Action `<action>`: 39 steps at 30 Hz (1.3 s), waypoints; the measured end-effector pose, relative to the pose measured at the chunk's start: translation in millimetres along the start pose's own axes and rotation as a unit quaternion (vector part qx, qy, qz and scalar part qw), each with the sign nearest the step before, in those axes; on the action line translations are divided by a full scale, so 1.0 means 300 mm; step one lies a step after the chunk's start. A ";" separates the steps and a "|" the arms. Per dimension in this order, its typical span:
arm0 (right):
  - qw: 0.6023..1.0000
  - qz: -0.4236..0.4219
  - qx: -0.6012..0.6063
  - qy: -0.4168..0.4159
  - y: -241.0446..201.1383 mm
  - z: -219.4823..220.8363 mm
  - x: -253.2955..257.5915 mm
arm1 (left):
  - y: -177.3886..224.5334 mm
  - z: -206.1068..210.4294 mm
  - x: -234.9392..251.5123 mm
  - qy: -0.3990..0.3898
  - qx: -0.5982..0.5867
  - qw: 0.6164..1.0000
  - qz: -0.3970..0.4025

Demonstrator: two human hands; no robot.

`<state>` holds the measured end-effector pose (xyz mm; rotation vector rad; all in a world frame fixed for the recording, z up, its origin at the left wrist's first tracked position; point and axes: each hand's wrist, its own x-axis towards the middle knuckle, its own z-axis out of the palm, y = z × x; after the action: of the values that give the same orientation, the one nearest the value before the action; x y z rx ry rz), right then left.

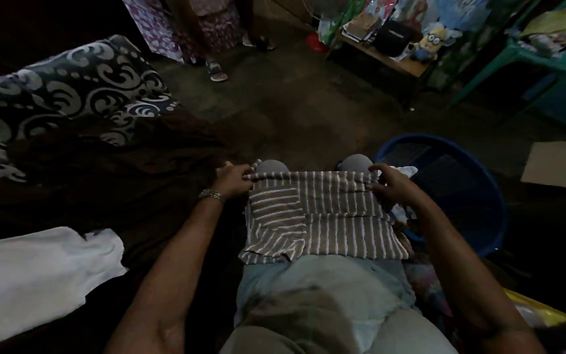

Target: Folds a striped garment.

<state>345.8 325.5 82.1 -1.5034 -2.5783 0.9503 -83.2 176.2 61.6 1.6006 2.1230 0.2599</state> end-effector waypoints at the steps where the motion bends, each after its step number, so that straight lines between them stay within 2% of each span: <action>1: 1.000 0.001 -0.019 0.016 -0.008 -0.012 -0.007 | -0.004 -0.017 -0.021 0.011 0.029 0.999 0.016; 4: 0.990 -0.027 -0.084 0.110 -0.028 -0.041 -0.042 | -0.026 -0.050 -0.098 0.106 0.094 0.986 0.083; 7: 0.945 -0.175 -0.104 0.257 0.009 -0.054 -0.119 | -0.064 -0.058 -0.203 0.226 0.087 0.952 0.186; 9: 0.921 -0.233 -0.085 0.300 0.024 -0.061 -0.194 | -0.072 -0.060 -0.297 0.270 0.068 0.937 0.212; 11: 0.922 -0.248 -0.067 0.288 0.038 -0.051 -0.290 | -0.081 -0.036 -0.399 0.284 0.062 0.935 0.203; 13: 0.936 -0.249 -0.074 0.236 0.066 -0.014 -0.378 | -0.112 0.038 -0.485 0.275 0.054 0.941 0.191; 15: 0.961 -0.227 -0.087 0.131 0.076 0.038 -0.448 | -0.148 0.149 -0.550 0.248 0.044 0.951 0.180; 17: 0.980 -0.164 -0.111 0.019 0.062 0.087 -0.490 | -0.174 0.262 -0.595 0.221 0.013 0.962 0.158; 18: 0.982 -0.148 -0.116 -0.003 0.057 0.103 -0.499 | -0.174 0.304 -0.610 0.212 -0.003 0.968 0.138; 19: 0.983 -0.148 -0.112 0.000 0.047 0.108 -0.502 | -0.170 0.337 -0.620 0.211 -0.021 0.970 0.118; 22: 0.974 -0.183 -0.088 0.101 -0.019 0.091 -0.478 | -0.156 0.385 -0.630 0.202 -0.085 0.974 0.052; 24: 0.965 -0.203 -0.080 0.143 -0.073 0.095 -0.432 | -0.136 0.375 -0.634 0.163 -0.129 0.978 -0.021; 26: 0.962 -0.231 -0.081 0.122 -0.090 0.123 -0.374 | -0.128 0.356 -0.640 0.131 -0.133 0.979 -0.082; 28: 0.970 -0.220 -0.093 0.055 -0.092 0.149 -0.328 | -0.160 0.327 -0.654 0.103 -0.088 0.986 -0.095; 30: 0.974 -0.200 -0.100 0.025 -0.081 0.173 -0.300 | -0.208 0.282 -0.681 0.080 -0.033 0.991 -0.100; 32: 0.974 -0.200 -0.101 0.040 -0.063 0.188 -0.288 | -0.249 0.223 -0.710 0.112 -0.002 0.990 -0.089; 35: 0.972 -0.205 -0.096 0.055 -0.053 0.199 -0.285 | -0.285 0.131 -0.723 0.229 0.037 0.973 -0.008; 39: 0.971 -0.209 -0.103 0.053 -0.061 0.196 -0.285 | -0.188 0.038 -0.657 0.331 0.078 0.935 0.098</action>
<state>360.0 222.2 67.5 -0.9403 -2.8135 0.5553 -84.4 -28.5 77.4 2.0301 2.5060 0.8161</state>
